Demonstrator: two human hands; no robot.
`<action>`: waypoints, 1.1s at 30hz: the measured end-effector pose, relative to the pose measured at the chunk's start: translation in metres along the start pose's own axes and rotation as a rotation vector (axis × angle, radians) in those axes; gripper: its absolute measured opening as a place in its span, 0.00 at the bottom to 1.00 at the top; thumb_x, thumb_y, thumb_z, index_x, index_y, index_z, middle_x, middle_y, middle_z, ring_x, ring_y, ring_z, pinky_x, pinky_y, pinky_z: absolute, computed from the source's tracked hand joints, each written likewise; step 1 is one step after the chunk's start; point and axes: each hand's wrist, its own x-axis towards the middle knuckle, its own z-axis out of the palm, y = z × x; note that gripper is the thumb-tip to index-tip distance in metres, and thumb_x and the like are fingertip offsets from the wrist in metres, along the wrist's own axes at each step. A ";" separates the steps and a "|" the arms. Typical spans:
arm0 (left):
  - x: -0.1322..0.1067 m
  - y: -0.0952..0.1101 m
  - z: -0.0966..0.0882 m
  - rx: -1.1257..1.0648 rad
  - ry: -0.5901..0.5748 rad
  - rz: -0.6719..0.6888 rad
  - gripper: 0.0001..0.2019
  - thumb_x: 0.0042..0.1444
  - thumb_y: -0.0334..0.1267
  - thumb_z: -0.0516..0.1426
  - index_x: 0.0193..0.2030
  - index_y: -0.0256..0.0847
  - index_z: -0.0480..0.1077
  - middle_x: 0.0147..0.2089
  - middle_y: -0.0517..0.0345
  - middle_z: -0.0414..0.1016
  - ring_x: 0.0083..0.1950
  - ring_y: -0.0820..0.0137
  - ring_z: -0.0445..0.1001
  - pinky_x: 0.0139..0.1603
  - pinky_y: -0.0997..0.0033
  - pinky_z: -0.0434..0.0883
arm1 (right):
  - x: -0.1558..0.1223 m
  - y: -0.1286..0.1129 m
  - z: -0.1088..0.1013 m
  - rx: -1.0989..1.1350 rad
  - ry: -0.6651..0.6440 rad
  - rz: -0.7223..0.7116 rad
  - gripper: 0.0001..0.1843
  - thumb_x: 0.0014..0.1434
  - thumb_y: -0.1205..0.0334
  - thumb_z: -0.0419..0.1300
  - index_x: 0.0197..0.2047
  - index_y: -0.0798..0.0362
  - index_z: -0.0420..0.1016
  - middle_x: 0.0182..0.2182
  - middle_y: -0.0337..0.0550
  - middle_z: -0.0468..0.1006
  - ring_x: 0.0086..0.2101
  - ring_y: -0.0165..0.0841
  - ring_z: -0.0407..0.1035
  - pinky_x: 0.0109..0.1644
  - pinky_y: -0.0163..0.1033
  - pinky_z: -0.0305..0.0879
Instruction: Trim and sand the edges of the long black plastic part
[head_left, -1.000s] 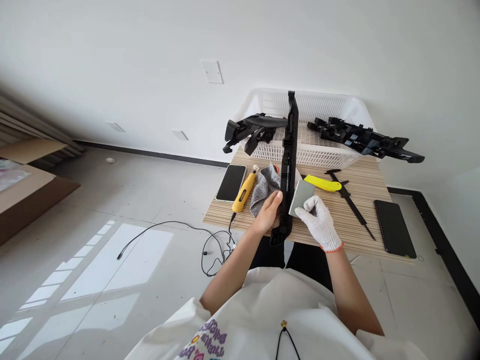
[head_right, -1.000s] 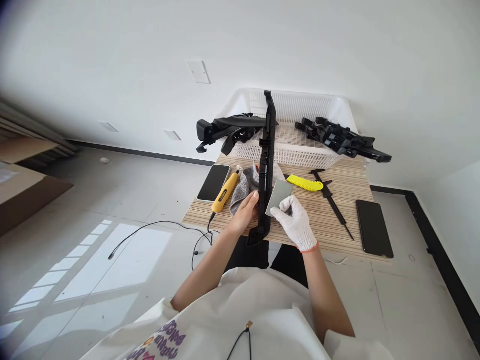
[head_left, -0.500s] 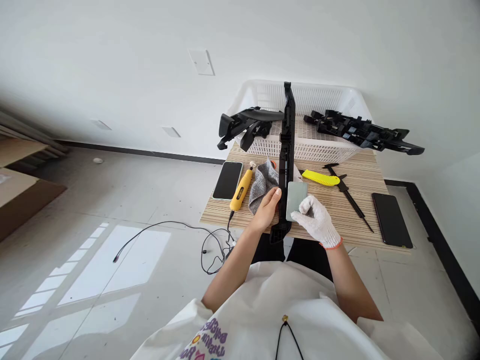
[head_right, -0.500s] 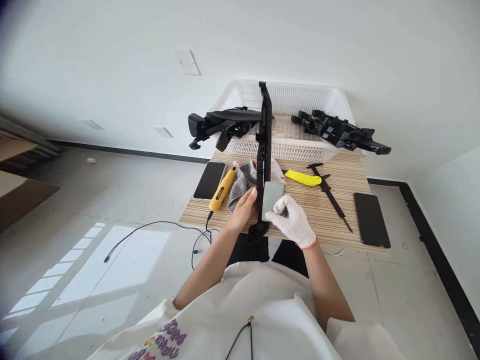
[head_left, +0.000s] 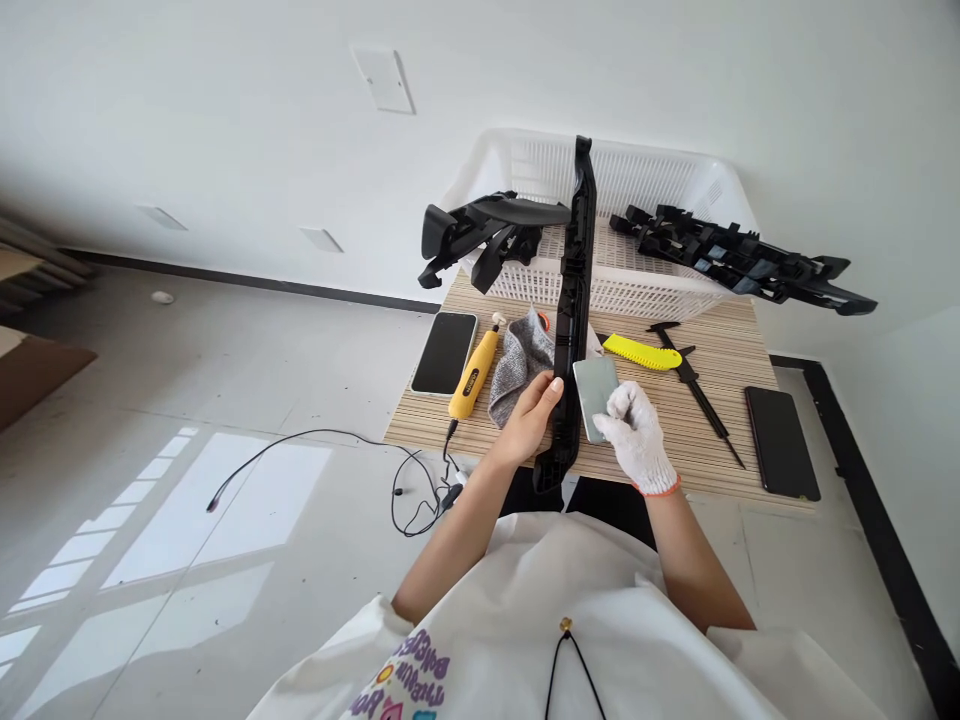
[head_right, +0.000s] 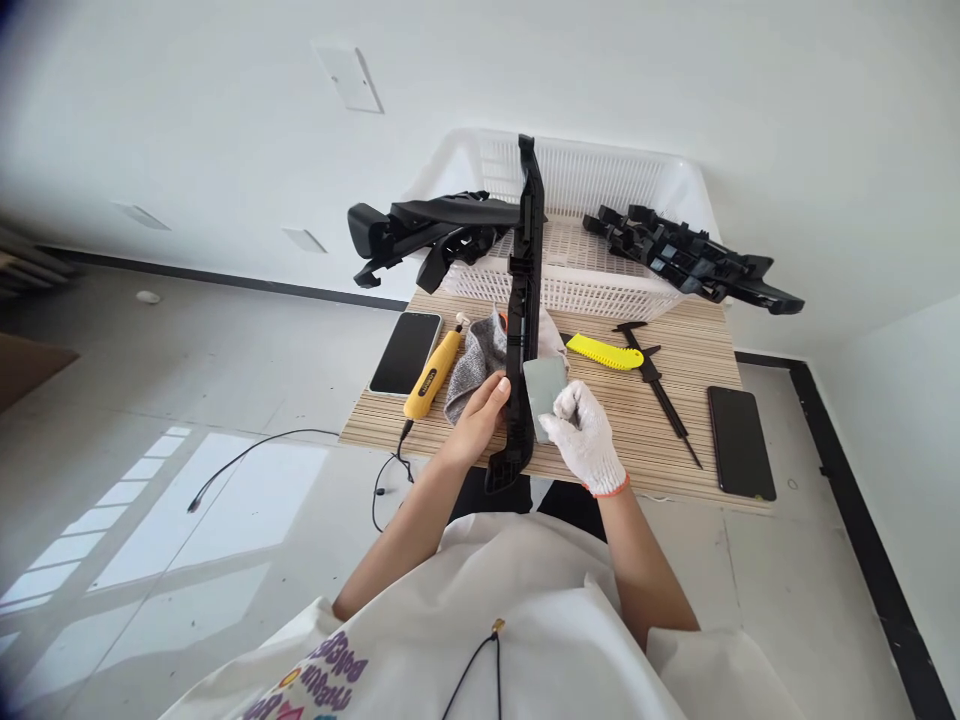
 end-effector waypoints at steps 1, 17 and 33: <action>0.000 0.001 0.000 0.009 0.003 0.007 0.24 0.59 0.62 0.57 0.45 0.41 0.73 0.43 0.58 0.75 0.48 0.68 0.72 0.54 0.70 0.70 | 0.001 0.000 0.001 0.013 0.012 0.008 0.17 0.49 0.68 0.61 0.27 0.48 0.51 0.25 0.30 0.56 0.23 0.26 0.49 0.24 0.33 0.52; -0.001 0.014 0.004 -0.031 -0.041 0.054 0.24 0.60 0.60 0.58 0.47 0.40 0.75 0.49 0.55 0.78 0.56 0.62 0.72 0.60 0.65 0.69 | 0.014 -0.007 0.009 0.018 0.030 -0.009 0.18 0.48 0.70 0.61 0.27 0.48 0.51 0.25 0.31 0.55 0.24 0.27 0.49 0.23 0.33 0.50; -0.001 0.012 0.005 -0.037 -0.079 0.076 0.22 0.61 0.59 0.57 0.47 0.40 0.71 0.45 0.56 0.76 0.57 0.62 0.71 0.60 0.65 0.69 | 0.003 -0.010 0.008 -0.030 0.019 -0.003 0.19 0.50 0.70 0.62 0.27 0.48 0.51 0.24 0.30 0.58 0.22 0.25 0.50 0.22 0.32 0.52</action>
